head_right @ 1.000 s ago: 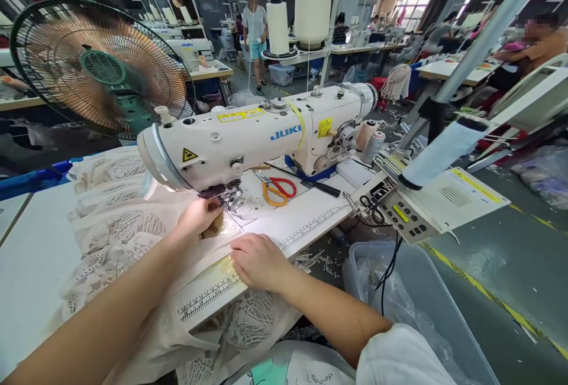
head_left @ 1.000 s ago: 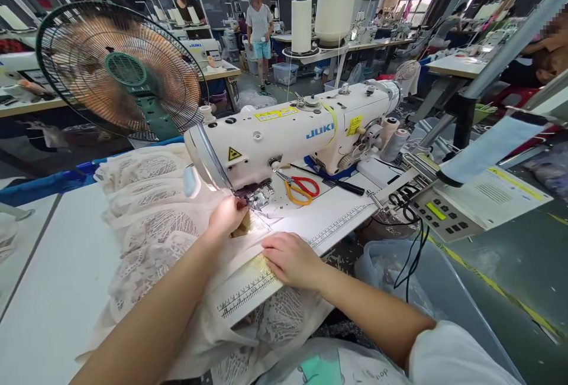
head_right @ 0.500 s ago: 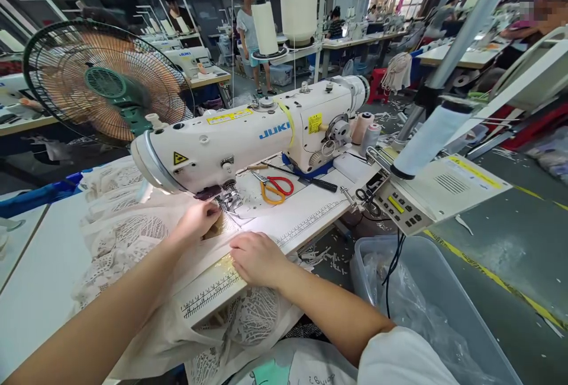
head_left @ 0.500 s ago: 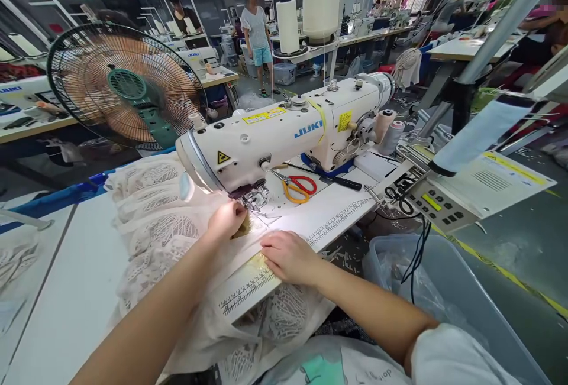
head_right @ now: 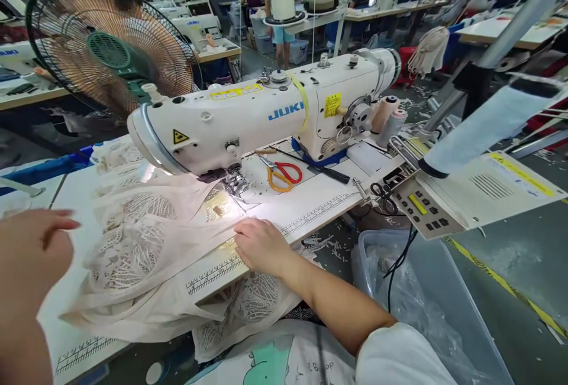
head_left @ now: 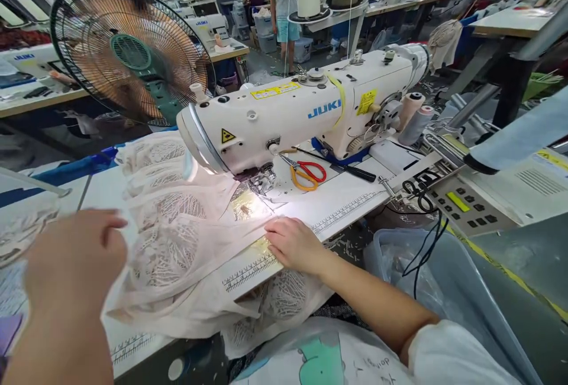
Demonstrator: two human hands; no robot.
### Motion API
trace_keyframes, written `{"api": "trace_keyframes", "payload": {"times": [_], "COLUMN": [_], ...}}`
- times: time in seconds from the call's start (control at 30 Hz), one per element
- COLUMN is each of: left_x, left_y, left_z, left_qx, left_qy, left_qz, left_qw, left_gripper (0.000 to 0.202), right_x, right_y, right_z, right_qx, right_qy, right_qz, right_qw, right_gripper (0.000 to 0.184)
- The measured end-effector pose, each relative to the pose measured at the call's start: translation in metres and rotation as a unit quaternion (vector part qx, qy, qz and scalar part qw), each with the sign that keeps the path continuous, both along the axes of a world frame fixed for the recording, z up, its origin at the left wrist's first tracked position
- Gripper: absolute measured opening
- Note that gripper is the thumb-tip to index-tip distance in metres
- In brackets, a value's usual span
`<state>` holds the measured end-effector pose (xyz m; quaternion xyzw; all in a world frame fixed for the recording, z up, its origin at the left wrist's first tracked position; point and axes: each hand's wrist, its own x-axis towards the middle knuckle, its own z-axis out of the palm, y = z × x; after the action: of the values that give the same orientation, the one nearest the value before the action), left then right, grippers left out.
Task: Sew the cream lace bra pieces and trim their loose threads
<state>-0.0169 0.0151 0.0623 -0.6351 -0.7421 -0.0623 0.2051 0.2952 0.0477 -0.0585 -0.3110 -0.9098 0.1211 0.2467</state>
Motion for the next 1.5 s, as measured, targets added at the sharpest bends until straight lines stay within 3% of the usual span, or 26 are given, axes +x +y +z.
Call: {"api": "trace_keyframes", "payload": {"times": [0.03, 0.07, 0.13, 0.2, 0.3, 0.4, 0.5, 0.77, 1.13, 1.5], "left_x": [0.017, 0.038, 0.082, 0.113, 0.121, 0.106, 0.098, 0.109, 0.108, 0.103], "left_y": [-0.006, -0.010, -0.012, -0.007, 0.006, 0.017, 0.025, 0.049, 0.072, 0.072], "left_z": [-0.010, -0.022, -0.048, -0.074, -0.102, -0.116, -0.115, -0.100, -0.097, -0.096], "left_qx": [-0.012, -0.059, -0.151, -0.164, -0.145, -0.126, -0.121, -0.123, -0.119, -0.123], "left_qy": [-0.063, -0.111, -0.160, -0.177, -0.165, -0.153, -0.150, -0.123, -0.109, -0.096], "left_qz": [0.016, -0.024, -0.164, -0.262, -0.331, -0.322, -0.307, -0.221, -0.227, -0.239], "left_qw": [0.998, 0.992, 0.962, 0.934, 0.918, 0.926, 0.932, 0.960, 0.961, 0.958], "left_gripper": [0.027, 0.025, 0.031, 0.038, 0.042, 0.044, 0.044, 0.038, 0.031, 0.031], "right_x": [0.000, 0.000, 0.000, 0.000, 0.000, 0.000, -0.002, -0.008, -0.017, -0.021], "right_y": [0.000, -0.001, -0.002, -0.003, -0.004, -0.004, -0.003, -0.004, 0.001, 0.002], "right_z": [-0.001, -0.001, -0.003, -0.004, -0.006, -0.007, -0.006, 0.000, 0.001, 0.000], "right_qx": [0.002, 0.005, 0.014, 0.024, 0.024, 0.016, 0.012, -0.007, -0.019, -0.033], "right_qy": [0.004, 0.010, 0.021, 0.028, 0.025, 0.013, -0.009, -0.072, -0.096, -0.090], "right_qz": [-0.001, -0.002, -0.003, -0.003, -0.008, -0.017, -0.001, 0.010, -0.001, 0.004], "right_qw": [1.000, 1.000, 1.000, 0.999, 0.999, 1.000, 1.000, 0.997, 0.995, 0.995], "right_gripper": [0.014, 0.014, 0.014, 0.015, 0.017, 0.018, 0.020, 0.030, 0.034, 0.035]}}
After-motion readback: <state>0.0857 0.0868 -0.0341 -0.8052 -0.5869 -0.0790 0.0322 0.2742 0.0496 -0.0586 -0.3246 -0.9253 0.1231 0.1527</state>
